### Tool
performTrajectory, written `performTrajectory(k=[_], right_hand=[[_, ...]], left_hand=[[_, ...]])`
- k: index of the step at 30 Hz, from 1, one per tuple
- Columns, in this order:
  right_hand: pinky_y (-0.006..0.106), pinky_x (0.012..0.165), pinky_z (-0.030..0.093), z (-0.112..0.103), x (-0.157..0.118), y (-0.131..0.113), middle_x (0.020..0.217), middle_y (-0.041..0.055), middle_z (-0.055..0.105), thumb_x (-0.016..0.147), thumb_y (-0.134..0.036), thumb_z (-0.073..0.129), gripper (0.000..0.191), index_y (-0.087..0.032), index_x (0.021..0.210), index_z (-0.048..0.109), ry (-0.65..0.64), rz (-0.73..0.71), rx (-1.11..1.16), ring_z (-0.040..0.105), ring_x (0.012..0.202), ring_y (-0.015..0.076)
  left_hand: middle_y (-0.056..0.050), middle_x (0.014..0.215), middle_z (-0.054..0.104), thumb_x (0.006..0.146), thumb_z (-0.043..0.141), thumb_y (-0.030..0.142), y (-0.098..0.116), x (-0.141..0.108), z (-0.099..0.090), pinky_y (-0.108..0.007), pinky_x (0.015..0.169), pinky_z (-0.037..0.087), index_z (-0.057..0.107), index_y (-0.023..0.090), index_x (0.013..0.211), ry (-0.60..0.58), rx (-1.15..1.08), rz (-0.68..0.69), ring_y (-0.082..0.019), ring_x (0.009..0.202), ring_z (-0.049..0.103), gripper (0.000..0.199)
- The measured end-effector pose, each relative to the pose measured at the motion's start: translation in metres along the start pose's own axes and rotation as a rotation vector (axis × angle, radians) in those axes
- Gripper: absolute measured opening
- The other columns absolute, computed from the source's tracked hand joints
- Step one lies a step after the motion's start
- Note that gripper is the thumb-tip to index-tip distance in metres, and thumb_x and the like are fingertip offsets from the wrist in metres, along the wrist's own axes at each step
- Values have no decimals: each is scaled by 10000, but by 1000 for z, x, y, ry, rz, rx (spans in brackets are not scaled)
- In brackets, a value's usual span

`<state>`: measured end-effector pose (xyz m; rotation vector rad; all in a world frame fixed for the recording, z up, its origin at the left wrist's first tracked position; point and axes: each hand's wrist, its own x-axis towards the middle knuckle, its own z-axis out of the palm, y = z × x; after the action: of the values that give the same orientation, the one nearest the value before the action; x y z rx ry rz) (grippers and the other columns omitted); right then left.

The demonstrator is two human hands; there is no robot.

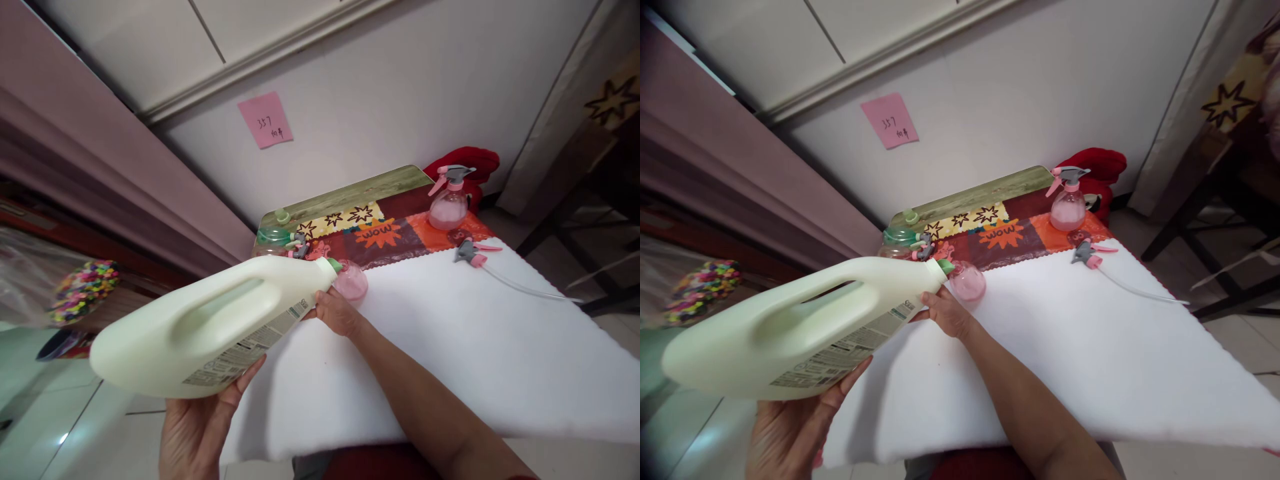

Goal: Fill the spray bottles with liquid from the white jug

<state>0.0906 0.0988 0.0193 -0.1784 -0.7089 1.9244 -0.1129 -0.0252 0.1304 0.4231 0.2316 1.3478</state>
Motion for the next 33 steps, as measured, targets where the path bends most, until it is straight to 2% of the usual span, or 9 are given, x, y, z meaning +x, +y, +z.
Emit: performTrajectory(k=[7,15,22,25,28,33], right_hand=[[483,793,656,0,0,1,1204,84,722,735,-546,812,628,-250,1235,572,4,-3,8,696,1100,289],[471,785,657,0,1,0,1209,78,721,729,-551,814,620,-258,1220,576,-3,0,5,695,1101,285],[461,775,655,1,0,-1,1227,84,721,716,-565,819,634,-257,1216,581,4,8,-6,694,1098,285],[463,774,655,0,0,-1,1247,89,712,712,-568,820,647,-255,1224,578,3,8,-4,689,1110,288],[460,778,656,0,0,-1,1265,89,702,720,-559,817,640,-257,1231,576,4,7,-1,682,1129,290],[460,778,657,0,0,-2,1272,91,703,695,-581,831,668,-258,1223,580,10,9,1,685,1118,293]], left_hand=[[-37,1635,376,1025,371,515,0,0,2,-652,1181,193,329,485,1550,-11,8,-15,-340,1518,258,527],[-39,1608,424,1025,383,496,-1,1,3,-639,1174,241,299,492,1558,11,27,3,-335,1491,328,540],[-40,1574,473,1017,417,491,-3,2,6,-665,1132,310,325,512,1540,57,47,28,-358,1447,401,532],[-52,1568,478,1020,409,488,-4,2,6,-711,1103,313,307,513,1547,80,41,45,-378,1432,416,537],[-52,1578,459,1021,405,487,-3,1,4,-729,1096,302,288,523,1548,83,36,48,-386,1433,410,541],[-59,1624,369,1017,432,473,0,-2,-1,-685,1132,270,230,511,1567,128,32,44,-360,1465,369,587]])
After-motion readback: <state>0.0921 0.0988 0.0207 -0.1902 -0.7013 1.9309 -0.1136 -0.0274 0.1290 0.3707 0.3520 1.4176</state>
